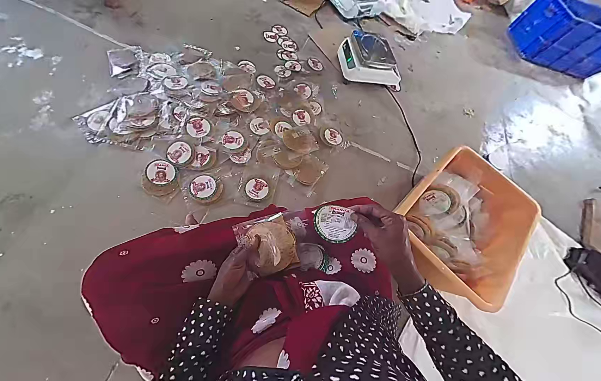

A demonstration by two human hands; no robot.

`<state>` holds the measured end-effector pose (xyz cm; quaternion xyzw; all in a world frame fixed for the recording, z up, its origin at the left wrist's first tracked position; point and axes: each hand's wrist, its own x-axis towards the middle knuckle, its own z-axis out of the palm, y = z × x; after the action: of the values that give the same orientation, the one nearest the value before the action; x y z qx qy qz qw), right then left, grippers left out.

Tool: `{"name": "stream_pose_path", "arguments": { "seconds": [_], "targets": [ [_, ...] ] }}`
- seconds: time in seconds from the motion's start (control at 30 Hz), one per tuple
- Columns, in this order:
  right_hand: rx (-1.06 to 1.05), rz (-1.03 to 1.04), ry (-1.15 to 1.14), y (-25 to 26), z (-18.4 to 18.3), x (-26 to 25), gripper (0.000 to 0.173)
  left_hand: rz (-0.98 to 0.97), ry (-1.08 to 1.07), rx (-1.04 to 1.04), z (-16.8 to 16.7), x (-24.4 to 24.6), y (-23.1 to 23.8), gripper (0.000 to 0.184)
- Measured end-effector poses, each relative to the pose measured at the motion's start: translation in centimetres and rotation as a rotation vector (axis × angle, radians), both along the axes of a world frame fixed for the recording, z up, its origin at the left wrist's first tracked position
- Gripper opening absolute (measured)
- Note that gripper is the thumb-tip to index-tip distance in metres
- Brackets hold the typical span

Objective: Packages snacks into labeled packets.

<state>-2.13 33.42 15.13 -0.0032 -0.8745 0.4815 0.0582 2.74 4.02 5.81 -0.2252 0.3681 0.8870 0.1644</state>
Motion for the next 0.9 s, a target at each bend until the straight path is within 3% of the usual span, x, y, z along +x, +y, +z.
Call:
{"name": "stream_pose_path", "arguments": {
  "seconds": [0.17, 0.27, 0.6, 0.9],
  "targets": [
    [0.053, 0.096, 0.111, -0.1, -0.1, 0.2, 0.012, -0.016, 0.036, 0.080, -1.5, 0.0, -0.4, 0.029],
    [0.000, 0.117, 0.077, -0.1, 0.1, 0.3, 0.012, -0.005, 0.006, 0.072, -0.3, 0.0, -0.2, 0.028],
    [0.033, 0.051, -0.092, 0.2, 0.2, 0.2, 0.010, -0.013, 0.060, 0.129, -0.8, 0.0, -0.4, 0.029],
    [-0.009, 0.212, -0.179, -0.6, -0.5, 0.2, 0.010, -0.082, 0.068, 0.090, -0.5, 0.0, -0.5, 0.037]
  ]
}}
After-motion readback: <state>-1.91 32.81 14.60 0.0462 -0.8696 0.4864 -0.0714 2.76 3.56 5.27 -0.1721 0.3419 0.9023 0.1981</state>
